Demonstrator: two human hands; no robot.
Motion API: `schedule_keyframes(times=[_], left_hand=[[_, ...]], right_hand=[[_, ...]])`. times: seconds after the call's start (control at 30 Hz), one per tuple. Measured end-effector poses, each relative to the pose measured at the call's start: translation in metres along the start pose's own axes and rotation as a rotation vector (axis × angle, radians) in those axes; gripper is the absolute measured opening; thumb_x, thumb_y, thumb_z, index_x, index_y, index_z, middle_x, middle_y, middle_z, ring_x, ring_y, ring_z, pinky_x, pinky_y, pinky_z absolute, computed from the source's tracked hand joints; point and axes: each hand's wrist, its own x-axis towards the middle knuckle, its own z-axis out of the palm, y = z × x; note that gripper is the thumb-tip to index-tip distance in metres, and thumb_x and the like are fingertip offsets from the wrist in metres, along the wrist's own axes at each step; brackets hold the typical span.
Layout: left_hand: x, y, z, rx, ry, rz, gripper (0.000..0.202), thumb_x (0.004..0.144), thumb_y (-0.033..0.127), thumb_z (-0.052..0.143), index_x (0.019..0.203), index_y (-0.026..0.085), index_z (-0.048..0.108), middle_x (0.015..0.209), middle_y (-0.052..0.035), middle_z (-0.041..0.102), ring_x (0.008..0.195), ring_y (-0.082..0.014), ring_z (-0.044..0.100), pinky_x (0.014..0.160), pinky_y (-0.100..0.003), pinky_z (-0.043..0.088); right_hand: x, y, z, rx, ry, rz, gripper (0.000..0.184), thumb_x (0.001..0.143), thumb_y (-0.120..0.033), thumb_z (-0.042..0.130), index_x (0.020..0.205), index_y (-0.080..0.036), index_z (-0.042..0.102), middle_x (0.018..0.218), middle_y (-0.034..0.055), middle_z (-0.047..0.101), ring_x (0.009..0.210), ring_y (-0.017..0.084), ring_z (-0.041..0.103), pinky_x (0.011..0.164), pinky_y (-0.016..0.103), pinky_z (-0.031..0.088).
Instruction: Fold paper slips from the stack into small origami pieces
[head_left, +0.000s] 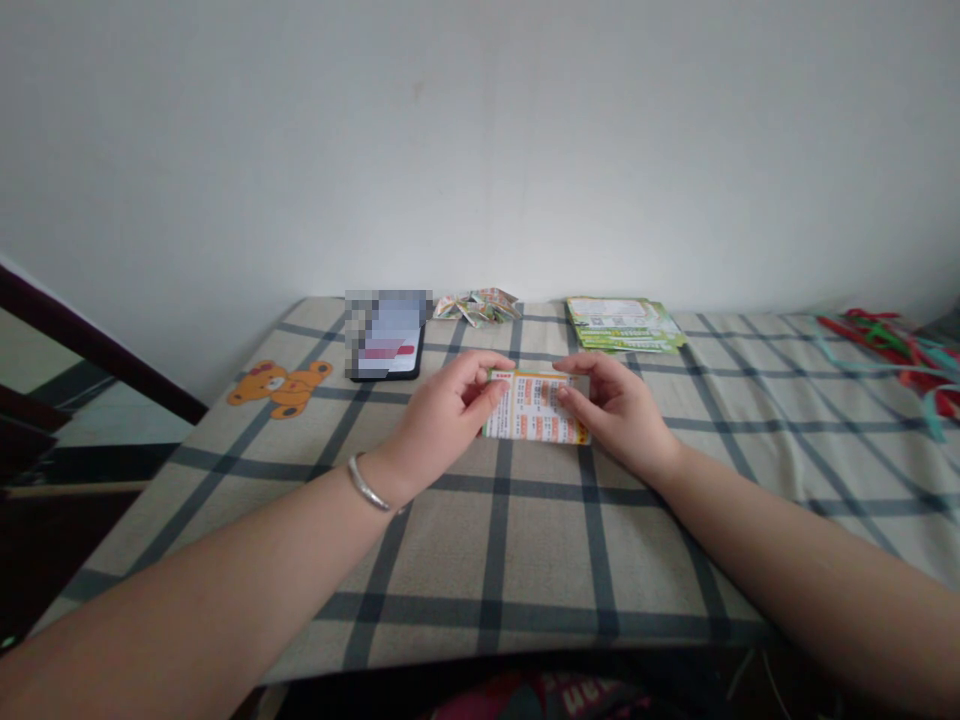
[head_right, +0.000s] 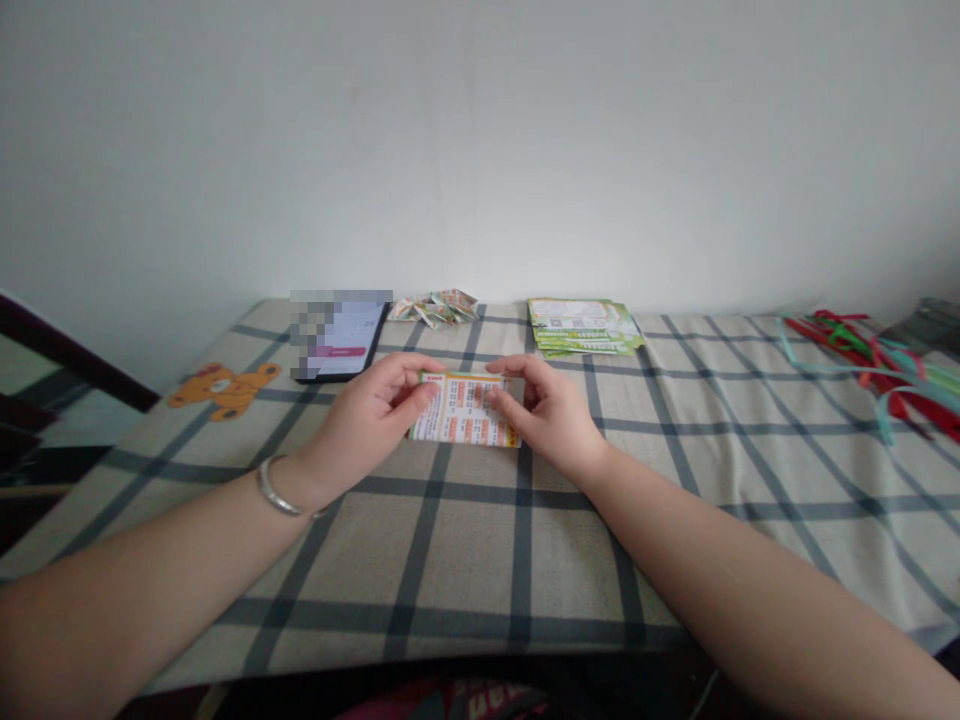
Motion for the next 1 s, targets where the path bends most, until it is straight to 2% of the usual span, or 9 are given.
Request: schedule_keyframes(times=[0.13, 0.23, 0.33, 0.5, 0.67, 0.9, 1.0], left_hand=[[0.0004, 0.002, 0.0, -0.02, 0.02, 0.004, 0.018, 0.091, 0.025, 0.053, 0.106, 0.019, 0.058, 0.075, 0.0005, 0.059, 0.06, -0.0095, 0.054, 0.052, -0.02, 0.042], [0.0004, 0.0036, 0.0001, 0.0, 0.055, 0.018, 0.015, 0.09, 0.025, 0.055, 0.103, 0.018, 0.059, 0.07, 0.0025, 0.055, 0.057, -0.0084, 0.05, 0.05, -0.019, 0.04], [0.0002, 0.004, -0.0001, -0.009, 0.063, 0.027, 0.016, 0.089, 0.023, 0.055, 0.104, 0.018, 0.058, 0.067, 0.0043, 0.05, 0.054, -0.0075, 0.048, 0.049, -0.018, 0.038], [0.0002, 0.0029, -0.0007, -0.082, 0.011, 0.009, 0.016, 0.091, 0.026, 0.052, 0.104, 0.017, 0.056, 0.077, 0.0002, 0.06, 0.062, -0.0093, 0.056, 0.053, -0.019, 0.043], [-0.0002, 0.0026, 0.0008, -0.196, -0.105, -0.038, 0.022, 0.09, 0.024, 0.053, 0.11, 0.017, 0.052, 0.079, -0.0004, 0.063, 0.065, -0.0111, 0.061, 0.054, -0.02, 0.046], [-0.0011, 0.0048, 0.0016, -0.265, -0.112, -0.022, 0.023, 0.088, 0.022, 0.056, 0.11, 0.017, 0.051, 0.083, -0.0006, 0.065, 0.069, -0.0103, 0.063, 0.058, -0.019, 0.049], [-0.0013, 0.006, 0.0018, -0.293, -0.12, -0.015, 0.023, 0.089, 0.022, 0.056, 0.111, 0.017, 0.051, 0.086, -0.0013, 0.066, 0.071, -0.0101, 0.064, 0.059, -0.018, 0.05]], right_hand=[[-0.0007, -0.003, -0.0008, -0.018, -0.048, 0.028, 0.024, 0.086, -0.034, 0.063, 0.108, -0.025, 0.061, 0.078, -0.0012, 0.056, 0.054, 0.01, 0.041, 0.045, 0.025, 0.033], [-0.0006, -0.0047, -0.0006, -0.005, -0.056, 0.07, 0.027, 0.087, -0.033, 0.062, 0.112, -0.024, 0.059, 0.062, -0.0062, 0.042, 0.048, 0.009, 0.034, 0.041, 0.023, 0.027], [0.0002, -0.0056, 0.0003, 0.021, -0.05, 0.108, 0.026, 0.087, -0.032, 0.061, 0.111, -0.022, 0.058, 0.058, -0.0078, 0.034, 0.047, 0.009, 0.033, 0.041, 0.023, 0.024], [0.0002, -0.007, 0.0015, 0.004, -0.021, 0.081, 0.019, 0.086, -0.029, 0.061, 0.105, -0.022, 0.062, 0.061, -0.0056, 0.04, 0.049, 0.009, 0.033, 0.042, 0.023, 0.025], [-0.0018, -0.0056, 0.0023, 0.018, 0.028, 0.075, 0.014, 0.087, -0.025, 0.059, 0.1, -0.024, 0.063, 0.062, -0.0039, 0.043, 0.05, 0.01, 0.034, 0.043, 0.024, 0.027], [-0.003, -0.0019, 0.0061, 0.097, 0.077, 0.13, 0.014, 0.087, -0.028, 0.059, 0.101, -0.025, 0.061, 0.061, -0.0044, 0.037, 0.052, 0.012, 0.035, 0.044, 0.025, 0.029], [-0.0025, -0.0035, 0.0057, 0.132, 0.096, 0.152, 0.013, 0.087, -0.029, 0.058, 0.099, -0.024, 0.061, 0.062, -0.0035, 0.042, 0.052, 0.012, 0.039, 0.045, 0.026, 0.034]])
